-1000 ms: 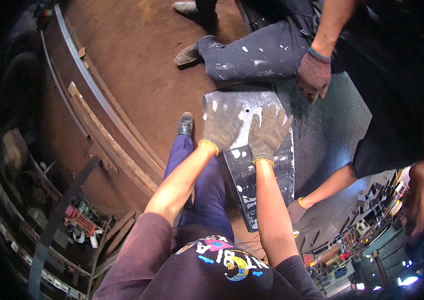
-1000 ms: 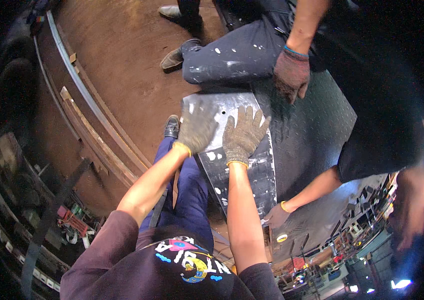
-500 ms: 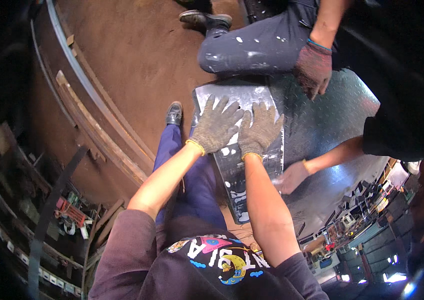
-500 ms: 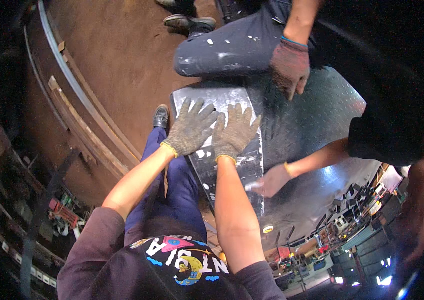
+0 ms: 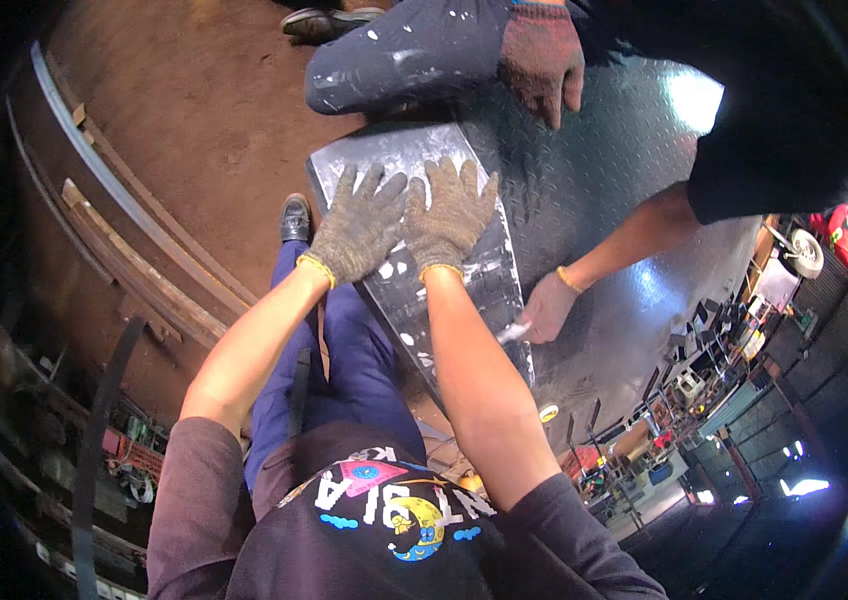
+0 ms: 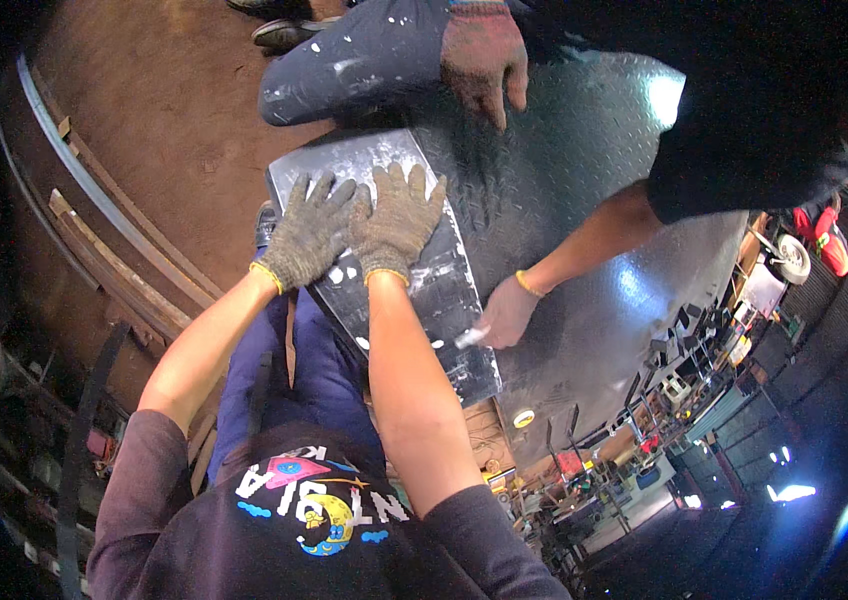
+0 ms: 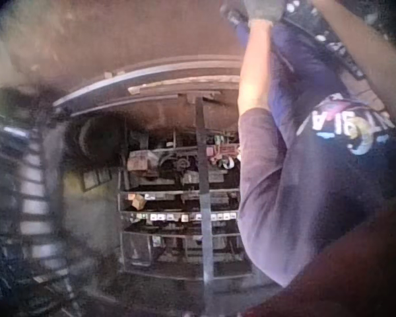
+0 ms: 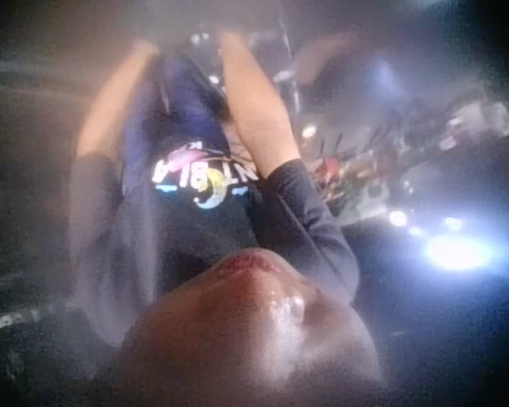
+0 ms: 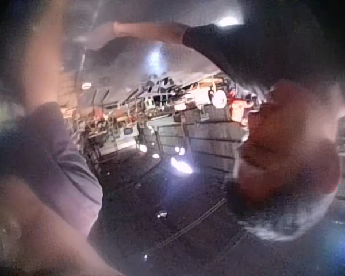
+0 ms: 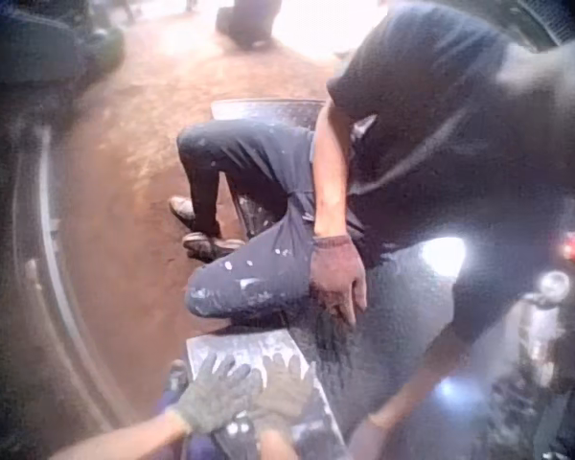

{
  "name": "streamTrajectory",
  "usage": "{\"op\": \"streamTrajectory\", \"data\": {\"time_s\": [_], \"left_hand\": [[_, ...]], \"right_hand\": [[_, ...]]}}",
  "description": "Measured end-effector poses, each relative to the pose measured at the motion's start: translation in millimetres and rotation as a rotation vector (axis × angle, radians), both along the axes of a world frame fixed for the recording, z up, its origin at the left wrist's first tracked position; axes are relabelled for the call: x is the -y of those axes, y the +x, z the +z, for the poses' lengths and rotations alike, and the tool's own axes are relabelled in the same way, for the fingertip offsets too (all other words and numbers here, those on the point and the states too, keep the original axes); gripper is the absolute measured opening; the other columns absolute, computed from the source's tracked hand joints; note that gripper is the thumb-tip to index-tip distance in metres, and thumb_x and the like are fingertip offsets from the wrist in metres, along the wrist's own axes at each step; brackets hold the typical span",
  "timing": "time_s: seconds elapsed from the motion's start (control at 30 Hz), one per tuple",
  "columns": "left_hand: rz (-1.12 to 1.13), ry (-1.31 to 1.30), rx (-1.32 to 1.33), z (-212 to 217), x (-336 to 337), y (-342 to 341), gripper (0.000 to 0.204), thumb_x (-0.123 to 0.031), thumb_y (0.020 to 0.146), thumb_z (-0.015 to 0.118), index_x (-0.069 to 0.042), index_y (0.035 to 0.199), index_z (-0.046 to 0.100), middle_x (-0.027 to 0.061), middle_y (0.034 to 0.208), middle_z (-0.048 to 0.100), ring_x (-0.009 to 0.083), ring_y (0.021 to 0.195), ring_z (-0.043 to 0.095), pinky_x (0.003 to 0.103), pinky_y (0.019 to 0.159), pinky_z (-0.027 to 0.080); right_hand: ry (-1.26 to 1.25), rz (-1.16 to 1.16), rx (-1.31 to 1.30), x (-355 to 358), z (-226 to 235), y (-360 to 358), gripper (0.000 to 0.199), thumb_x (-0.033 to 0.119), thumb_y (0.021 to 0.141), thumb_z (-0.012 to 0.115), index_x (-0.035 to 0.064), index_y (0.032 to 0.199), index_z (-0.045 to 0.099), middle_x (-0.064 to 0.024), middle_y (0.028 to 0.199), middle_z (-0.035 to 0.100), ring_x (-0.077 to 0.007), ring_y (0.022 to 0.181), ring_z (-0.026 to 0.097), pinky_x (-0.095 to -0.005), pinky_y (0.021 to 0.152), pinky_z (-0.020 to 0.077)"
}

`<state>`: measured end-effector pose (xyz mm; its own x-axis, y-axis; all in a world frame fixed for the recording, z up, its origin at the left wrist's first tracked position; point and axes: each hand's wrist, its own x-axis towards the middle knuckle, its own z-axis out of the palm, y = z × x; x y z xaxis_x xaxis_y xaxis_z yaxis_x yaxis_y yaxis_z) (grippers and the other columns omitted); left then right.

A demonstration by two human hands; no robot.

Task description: The person wipes a rectangular metal plate with gloved hands, spreading a white substance across its surface. A coworker assists by holding the plate and later uses a smartphone to illuminate the work area.

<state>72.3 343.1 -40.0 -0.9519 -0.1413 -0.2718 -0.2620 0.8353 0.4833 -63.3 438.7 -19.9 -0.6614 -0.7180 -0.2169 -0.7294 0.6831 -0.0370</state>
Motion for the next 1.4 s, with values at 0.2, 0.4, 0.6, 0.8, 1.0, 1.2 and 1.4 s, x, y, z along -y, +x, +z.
{"op": "streamTrajectory", "data": {"time_s": [0.2, 0.4, 0.6, 0.8, 1.0, 1.2, 1.4], "left_hand": [[0.1, -0.061, -0.034, -27.9, 3.7, -5.4, 0.056, -0.039, 0.107, 0.049, -0.015, 0.158, 0.05, 0.0127, 0.164, 0.048, 0.0362, 0.153, 0.04, 0.064, 0.125, 0.023], [0.042, -0.096, 0.059, 13.3, -14.2, 10.9, 0.057, -0.036, 0.106, 0.052, -0.014, 0.158, 0.049, 0.0124, 0.165, 0.046, 0.0391, 0.153, 0.036, 0.066, 0.126, 0.02], [0.003, 0.007, -0.093, 0.9, -10.6, -10.5, 0.057, -0.032, 0.107, 0.047, -0.009, 0.16, 0.044, 0.0169, 0.166, 0.042, 0.0424, 0.152, 0.036, 0.064, 0.125, 0.022], [0.185, -0.25, -0.19, -59.4, -14.4, -93.9, 0.053, -0.037, 0.108, 0.046, -0.011, 0.155, 0.049, 0.0131, 0.16, 0.049, 0.0389, 0.146, 0.043, 0.067, 0.119, 0.028], [-0.037, -0.181, -0.094, -6.8, -28.5, -49.2, 0.056, -0.032, 0.108, 0.048, -0.013, 0.16, 0.046, 0.0146, 0.166, 0.044, 0.0411, 0.154, 0.036, 0.065, 0.124, 0.025], [-0.093, -0.257, -0.005, -29.0, -4.7, -23.1, 0.057, -0.034, 0.109, 0.045, -0.014, 0.162, 0.043, 0.0149, 0.168, 0.042, 0.0407, 0.154, 0.037, 0.062, 0.127, 0.022], [-0.107, -0.375, 0.142, -14.1, -28.9, -37.4, 0.058, -0.036, 0.109, 0.046, -0.014, 0.163, 0.042, 0.0118, 0.171, 0.039, 0.0394, 0.159, 0.03, 0.064, 0.127, 0.017]], "right_hand": [[-0.403, -0.067, 0.104, -15.1, 0.2, 0.2, 0.047, 0.034, 0.093, 0.069, 0.0098, 0.133, 0.072, -0.016, 0.143, 0.067, -0.0395, 0.146, 0.05, -0.0578, 0.131, 0.0174], [-0.624, -0.416, 0.295, -133.0, 73.1, 112.9, 0.042, 0.02, 0.095, 0.068, 0.0002, 0.132, 0.069, -0.0219, 0.138, 0.068, -0.0442, 0.135, 0.057, -0.0534, 0.121, 0.0374], [-0.483, -1.587, 0.232, -342.9, 53.5, 259.2, 0.052, 0.025, 0.103, 0.064, -0.0096, 0.141, 0.057, -0.0186, 0.144, 0.059, -0.0319, 0.134, 0.054, -0.0422, 0.116, 0.0397], [-0.559, -1.634, 0.134, -368.6, 40.9, 271.8, 0.068, 0.03, 0.106, 0.062, -0.0109, 0.156, 0.042, -0.0236, 0.162, 0.044, -0.0336, 0.148, 0.044, -0.0429, 0.124, 0.0332], [-0.344, -1.378, 0.154, -319.2, 54.0, 225.9, 0.074, 0.033, 0.104, 0.066, -0.0092, 0.158, 0.039, -0.0288, 0.162, 0.042, -0.0396, 0.151, 0.04, -0.0476, 0.126, 0.0312], [-0.171, -1.211, 0.148, -321.2, 73.3, 232.6, 0.071, 0.032, 0.101, 0.066, -0.0121, 0.152, 0.045, -0.0337, 0.154, 0.047, -0.0457, 0.145, 0.045, -0.0506, 0.123, 0.0339], [-0.142, -1.356, 0.156, -380.8, 75.8, 260.8, 0.072, 0.029, 0.099, 0.068, -0.0122, 0.153, 0.045, -0.0313, 0.152, 0.051, -0.045, 0.14, 0.05, -0.0506, 0.12, 0.0385]]}}
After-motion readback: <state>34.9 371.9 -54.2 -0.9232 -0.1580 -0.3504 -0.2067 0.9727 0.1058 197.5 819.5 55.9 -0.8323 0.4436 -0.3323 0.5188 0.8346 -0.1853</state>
